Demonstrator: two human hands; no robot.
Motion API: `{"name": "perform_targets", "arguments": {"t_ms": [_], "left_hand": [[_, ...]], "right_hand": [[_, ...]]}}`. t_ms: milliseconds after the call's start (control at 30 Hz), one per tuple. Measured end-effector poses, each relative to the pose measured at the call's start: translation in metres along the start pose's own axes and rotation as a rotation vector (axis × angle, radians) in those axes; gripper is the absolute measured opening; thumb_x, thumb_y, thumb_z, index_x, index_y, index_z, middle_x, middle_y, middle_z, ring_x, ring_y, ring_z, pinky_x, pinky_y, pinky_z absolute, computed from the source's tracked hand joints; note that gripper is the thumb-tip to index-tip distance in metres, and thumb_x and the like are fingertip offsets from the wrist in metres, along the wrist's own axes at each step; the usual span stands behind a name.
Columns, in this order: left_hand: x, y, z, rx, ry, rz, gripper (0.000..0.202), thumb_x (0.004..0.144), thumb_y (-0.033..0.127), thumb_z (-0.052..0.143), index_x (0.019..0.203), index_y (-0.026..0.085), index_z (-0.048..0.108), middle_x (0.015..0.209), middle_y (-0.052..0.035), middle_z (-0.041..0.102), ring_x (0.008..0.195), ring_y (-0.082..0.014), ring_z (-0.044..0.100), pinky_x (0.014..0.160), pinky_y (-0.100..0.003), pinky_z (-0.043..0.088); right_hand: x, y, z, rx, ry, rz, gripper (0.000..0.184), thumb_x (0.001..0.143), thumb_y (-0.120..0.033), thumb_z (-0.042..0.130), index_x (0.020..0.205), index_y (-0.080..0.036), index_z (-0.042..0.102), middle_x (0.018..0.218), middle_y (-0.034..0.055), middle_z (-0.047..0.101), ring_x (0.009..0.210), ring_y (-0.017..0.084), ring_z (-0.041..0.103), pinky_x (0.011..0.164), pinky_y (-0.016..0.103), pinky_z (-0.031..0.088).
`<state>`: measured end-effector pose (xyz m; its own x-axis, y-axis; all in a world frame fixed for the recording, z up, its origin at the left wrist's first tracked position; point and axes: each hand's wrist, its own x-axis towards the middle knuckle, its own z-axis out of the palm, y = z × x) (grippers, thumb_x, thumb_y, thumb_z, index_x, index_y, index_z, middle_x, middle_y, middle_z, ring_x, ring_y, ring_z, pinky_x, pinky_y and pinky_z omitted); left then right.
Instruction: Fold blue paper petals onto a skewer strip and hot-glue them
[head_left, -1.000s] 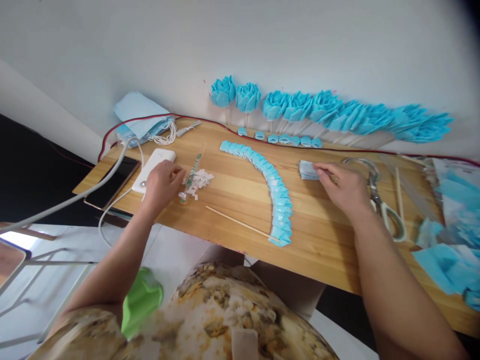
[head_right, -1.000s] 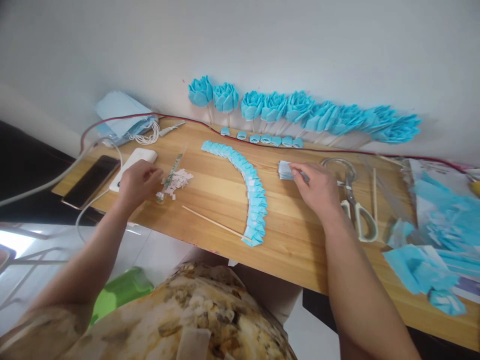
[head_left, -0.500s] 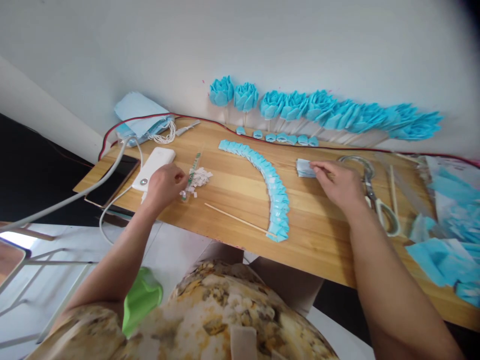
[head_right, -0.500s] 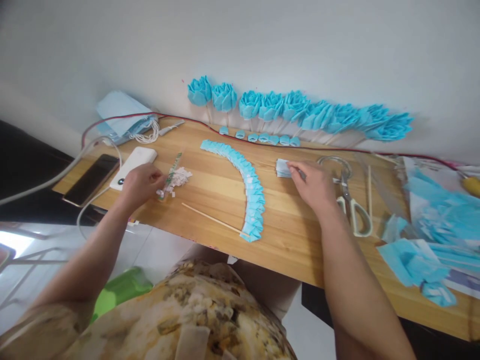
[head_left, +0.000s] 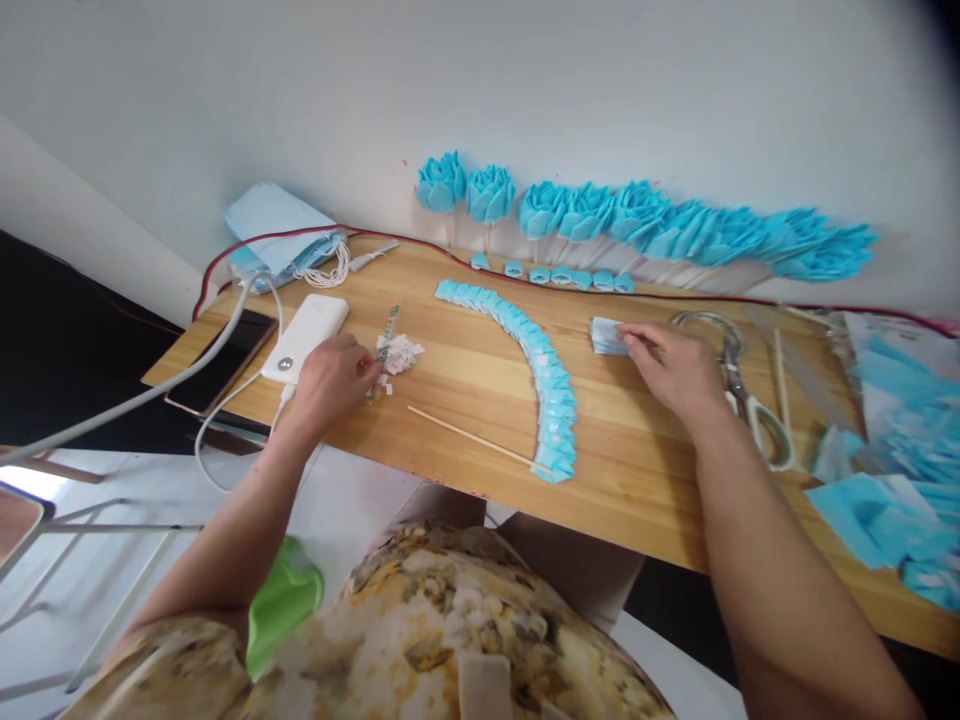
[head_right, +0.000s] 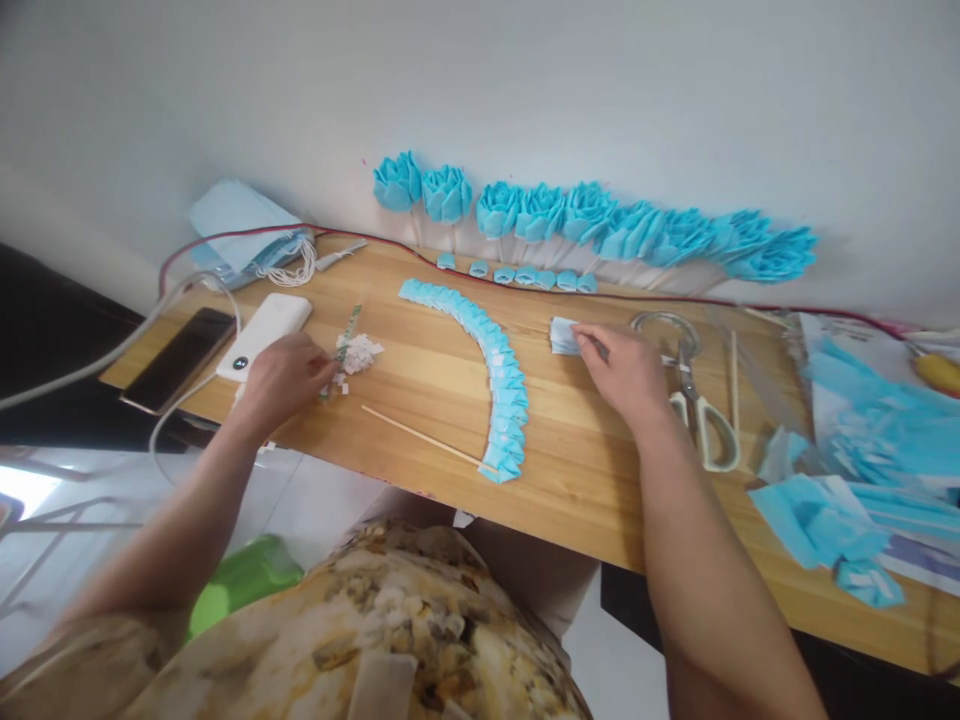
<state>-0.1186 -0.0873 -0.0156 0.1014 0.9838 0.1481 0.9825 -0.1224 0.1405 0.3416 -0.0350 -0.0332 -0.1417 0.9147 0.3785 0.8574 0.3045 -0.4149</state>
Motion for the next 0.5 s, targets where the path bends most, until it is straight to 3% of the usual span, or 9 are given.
{"name": "perform_targets", "arguments": {"t_ms": [200,333,500], "left_hand": [[-0.005,-0.005,-0.02,-0.118,0.149,-0.043,0.025,0.085,0.035,0.052,0.066,0.021,0.057,0.075,-0.0063,0.061,0.076,-0.0228,0.058,0.067,-0.035,0.038],[-0.019,-0.015,-0.033,-0.18,0.087,-0.022,0.027,0.086,0.042,0.053,0.069,0.021,0.058,0.074,-0.0046,0.059,0.071,-0.0208,0.055,0.067,-0.034,0.038],[-0.028,-0.021,-0.025,-0.169,0.022,0.002,0.032,0.088,0.046,0.051,0.068,0.021,0.058,0.073,-0.0044,0.059,0.073,-0.0211,0.057,0.068,-0.033,0.039]], "right_hand": [[0.0,0.001,0.0,0.01,-0.001,-0.001,0.03,0.094,-0.037,0.052,0.106,-0.024,0.076,0.11,0.0114,0.079,0.105,0.031,0.074,0.092,0.048,0.057],[0.0,0.002,0.002,0.012,-0.004,-0.004,0.031,0.094,-0.038,0.051,0.105,-0.024,0.077,0.111,0.012,0.079,0.105,0.033,0.074,0.092,0.05,0.057],[0.0,0.001,0.002,0.015,-0.017,-0.002,0.031,0.094,-0.039,0.051,0.105,-0.026,0.077,0.11,0.0101,0.079,0.106,0.033,0.073,0.093,0.05,0.056]]}}
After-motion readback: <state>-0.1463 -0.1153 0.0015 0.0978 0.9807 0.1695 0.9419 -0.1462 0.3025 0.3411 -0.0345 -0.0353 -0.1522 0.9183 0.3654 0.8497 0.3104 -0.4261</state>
